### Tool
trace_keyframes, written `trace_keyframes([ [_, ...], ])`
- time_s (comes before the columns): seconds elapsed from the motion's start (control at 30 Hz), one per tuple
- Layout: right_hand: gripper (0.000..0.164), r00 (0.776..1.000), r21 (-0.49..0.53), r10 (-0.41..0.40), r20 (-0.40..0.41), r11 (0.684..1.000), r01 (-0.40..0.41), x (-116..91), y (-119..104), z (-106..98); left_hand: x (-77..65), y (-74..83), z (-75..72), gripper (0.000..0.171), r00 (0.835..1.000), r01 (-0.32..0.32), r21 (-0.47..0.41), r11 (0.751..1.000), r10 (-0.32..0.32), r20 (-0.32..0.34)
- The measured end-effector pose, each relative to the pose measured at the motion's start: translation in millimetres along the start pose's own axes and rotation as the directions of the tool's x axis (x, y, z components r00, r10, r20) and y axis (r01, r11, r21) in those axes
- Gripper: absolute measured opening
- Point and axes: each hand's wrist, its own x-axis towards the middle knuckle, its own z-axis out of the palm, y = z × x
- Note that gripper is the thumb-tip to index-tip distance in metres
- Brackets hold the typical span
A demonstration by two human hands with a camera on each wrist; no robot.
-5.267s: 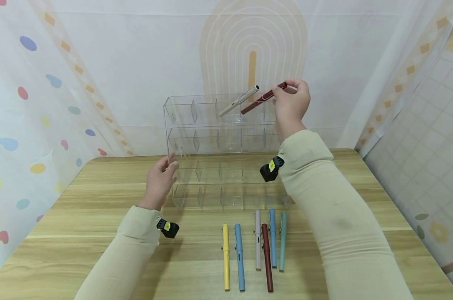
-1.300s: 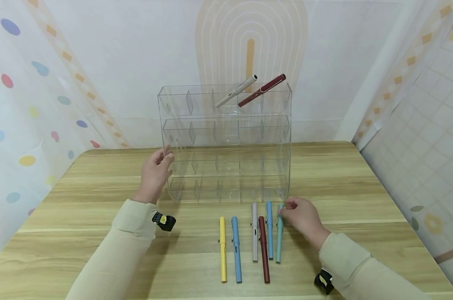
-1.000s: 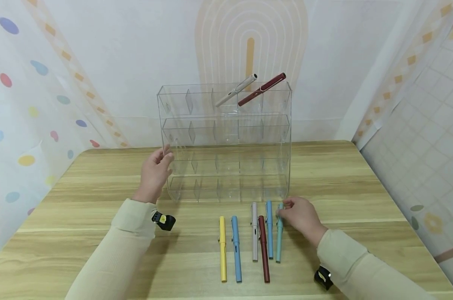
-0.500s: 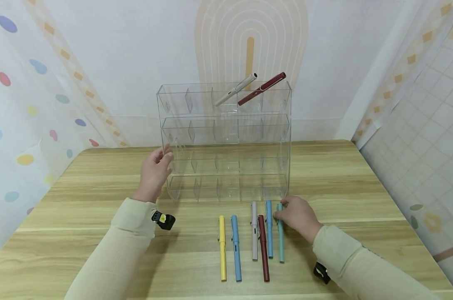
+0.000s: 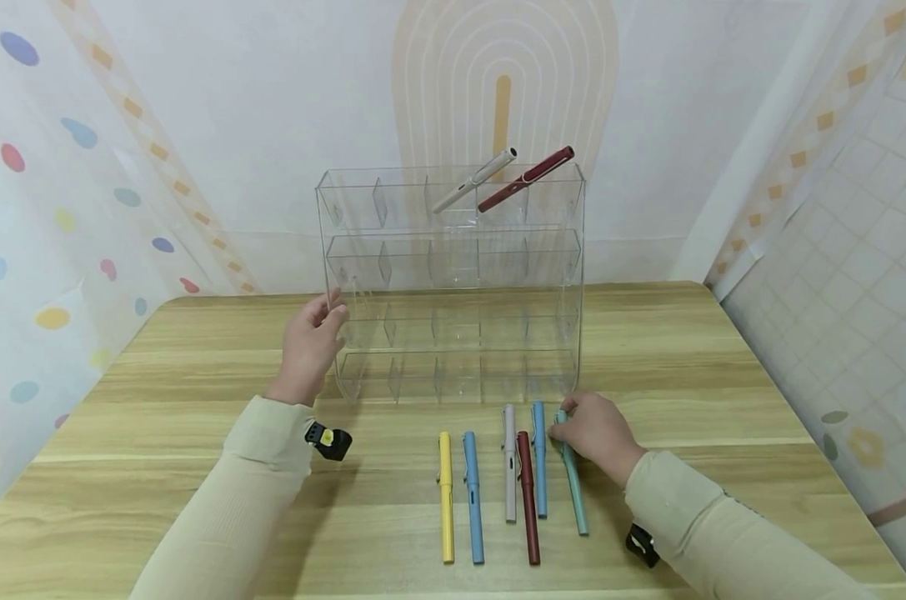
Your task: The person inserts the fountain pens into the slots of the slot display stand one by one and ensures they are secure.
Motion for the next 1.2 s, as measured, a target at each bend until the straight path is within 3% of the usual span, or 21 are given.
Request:
trace_keyframes([
  [0.4, 0.042, 0.995, 0.213, 0.080, 0.060, 0.973, -0.091, -5, -4, -12, -1.3, 1.1, -0.9, 0.038, 1.000, 0.008, -0.007, 1.000, -0.008, 0.007],
  [0.6, 0.041, 0.995, 0.294, 0.081, 0.054, 0.951, -0.093, -11, -12, -24, -1.5, 1.7, -0.6, 0.037, 1.000, -0.005, -0.003, 1.000, 0.005, 0.000],
  [0.8, 0.046, 0.999, 0.383, 0.043, 0.005, 0.923, -0.042, -13, -19, -38, -0.7, 1.3, -0.3, 0.037, 1.000, 0.009, 0.003, 1.000, -0.009, -0.004],
  [1.0, 0.044, 0.997, 0.522, -0.006, -0.078, 0.852, 0.046, -11, -25, -56, -0.7, 1.5, -0.6, 0.038, 1.000, 0.017, 0.008, 1.000, -0.017, 0.005],
  [1.2, 0.024, 0.983, 0.669, -0.021, -0.182, 0.730, 0.139, -8, -35, -71, -0.4, 1.6, -1.2, 0.039, 1.000, 0.022, 0.005, 1.000, -0.022, 0.007],
])
